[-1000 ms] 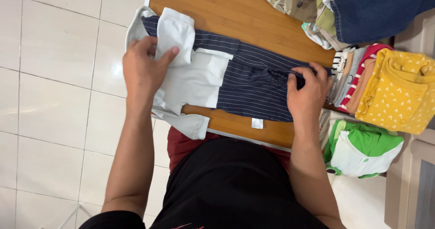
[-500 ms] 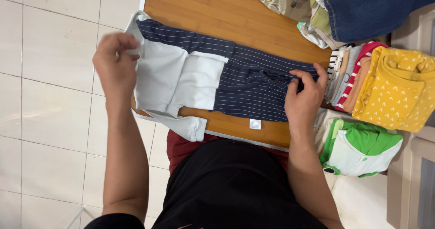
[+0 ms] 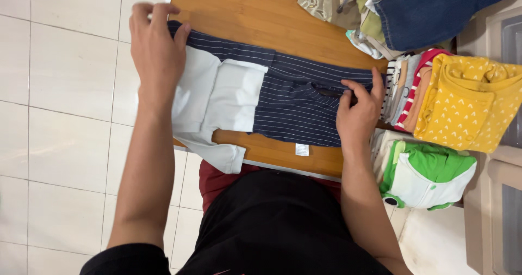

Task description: The person folds several baby garments one at a time on a small wooden table and adds them to a stack.

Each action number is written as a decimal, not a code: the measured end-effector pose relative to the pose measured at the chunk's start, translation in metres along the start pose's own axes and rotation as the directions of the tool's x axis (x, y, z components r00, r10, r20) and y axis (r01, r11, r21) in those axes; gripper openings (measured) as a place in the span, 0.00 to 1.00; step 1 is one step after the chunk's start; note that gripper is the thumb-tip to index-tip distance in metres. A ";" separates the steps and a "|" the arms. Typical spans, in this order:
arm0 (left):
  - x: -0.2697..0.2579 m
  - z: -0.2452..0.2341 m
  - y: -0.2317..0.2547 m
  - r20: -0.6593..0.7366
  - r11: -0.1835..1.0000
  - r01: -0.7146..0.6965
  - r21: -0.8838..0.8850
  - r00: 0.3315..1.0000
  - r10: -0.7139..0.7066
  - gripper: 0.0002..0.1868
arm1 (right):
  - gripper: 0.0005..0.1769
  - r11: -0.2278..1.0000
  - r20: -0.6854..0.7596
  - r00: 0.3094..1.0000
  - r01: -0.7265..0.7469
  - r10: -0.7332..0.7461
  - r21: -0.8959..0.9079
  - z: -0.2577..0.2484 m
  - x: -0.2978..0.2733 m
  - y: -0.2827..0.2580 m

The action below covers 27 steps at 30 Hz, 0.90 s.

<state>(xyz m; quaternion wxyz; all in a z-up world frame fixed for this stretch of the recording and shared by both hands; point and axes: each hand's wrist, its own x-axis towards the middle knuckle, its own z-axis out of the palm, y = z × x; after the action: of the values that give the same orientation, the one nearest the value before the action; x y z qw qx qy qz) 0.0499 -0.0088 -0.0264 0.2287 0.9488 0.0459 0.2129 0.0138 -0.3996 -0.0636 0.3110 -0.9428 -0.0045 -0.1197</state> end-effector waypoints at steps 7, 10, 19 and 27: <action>-0.039 -0.001 0.019 -0.003 0.944 0.323 -0.068 0.946 -0.324 0.24 | 0.14 0.980 -0.016 0.997 0.067 -0.072 -0.186 -0.008 -0.007 -0.005; -0.035 0.004 0.010 0.173 0.868 0.494 0.054 0.851 -0.495 0.23 | 0.16 0.963 0.040 0.998 0.056 -0.047 -0.263 -0.005 -0.007 -0.005; -0.019 -0.014 0.013 0.267 0.772 0.622 -0.129 0.772 -0.578 0.27 | 0.15 0.973 0.037 0.995 0.097 -0.091 -0.209 -0.006 -0.011 0.001; -0.017 0.000 -0.013 0.283 0.772 0.595 -0.223 0.798 -0.533 0.19 | 0.10 0.990 -0.019 0.996 0.080 -0.083 -0.119 -0.018 0.002 -0.012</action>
<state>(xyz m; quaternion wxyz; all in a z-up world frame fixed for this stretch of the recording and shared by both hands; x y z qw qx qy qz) 0.0347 -0.0006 -0.0386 0.4274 0.8609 0.2730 0.0404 0.0104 -0.4010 -0.0423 0.2494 -0.9572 -0.0321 -0.1436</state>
